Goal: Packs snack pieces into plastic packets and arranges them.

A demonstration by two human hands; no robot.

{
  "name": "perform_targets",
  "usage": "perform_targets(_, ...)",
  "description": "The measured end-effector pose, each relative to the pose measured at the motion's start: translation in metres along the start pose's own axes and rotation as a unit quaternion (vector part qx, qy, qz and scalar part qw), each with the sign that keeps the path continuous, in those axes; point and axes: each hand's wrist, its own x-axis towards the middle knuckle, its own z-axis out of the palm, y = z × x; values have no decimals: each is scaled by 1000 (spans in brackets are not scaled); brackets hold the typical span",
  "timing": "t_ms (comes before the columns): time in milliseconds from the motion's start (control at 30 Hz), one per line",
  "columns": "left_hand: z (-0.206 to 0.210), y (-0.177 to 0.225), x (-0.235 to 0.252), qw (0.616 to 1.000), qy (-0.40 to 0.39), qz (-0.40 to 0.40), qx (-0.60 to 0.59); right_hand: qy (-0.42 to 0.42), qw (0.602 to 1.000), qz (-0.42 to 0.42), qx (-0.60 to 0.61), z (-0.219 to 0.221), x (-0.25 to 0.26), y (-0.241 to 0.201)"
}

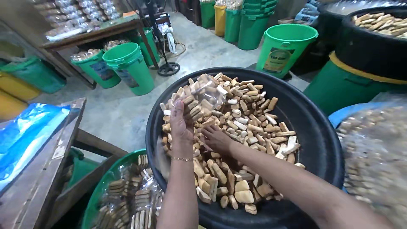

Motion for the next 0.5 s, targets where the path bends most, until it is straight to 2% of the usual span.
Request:
perform_targets(67, -1, 2, 0, 1000, 12, -5, 4, 100, 995, -10, 27, -18, -19, -5)
perform_targets(133, 0, 3, -2, 1000, 18, -17, 7, 141, 985, 54, 86, -34, -41, -9)
perform_targets(167, 1, 3, -3, 1000, 11, -24, 8, 110, 980, 109, 123, -43, -53, -9)
perform_targets(233, 6, 0, -6, 999, -12, -33, 17, -44, 956, 224, 184, -56, -67, 0)
perform_targets(267, 9, -2, -8, 999, -21, -40, 20, -81, 934, 273, 217, -60, -72, 5)
perform_targets(300, 11, -4, -9, 998, -31, -47, 29, -68, 913, 310, 256, -65, -78, 10)
perform_targets(333, 12, -5, -10, 997, -41, -55, 36, -20, 893, 331, 305, -72, -85, 12)
perform_targets(400, 13, -10, -12, 995, -42, -74, 45, 129, 835, 331, 420, -86, -102, 11)
perform_targets(500, 18, -16, -15, 993, -59, -95, 36, 385, 742, 265, 480, -110, -119, 1)
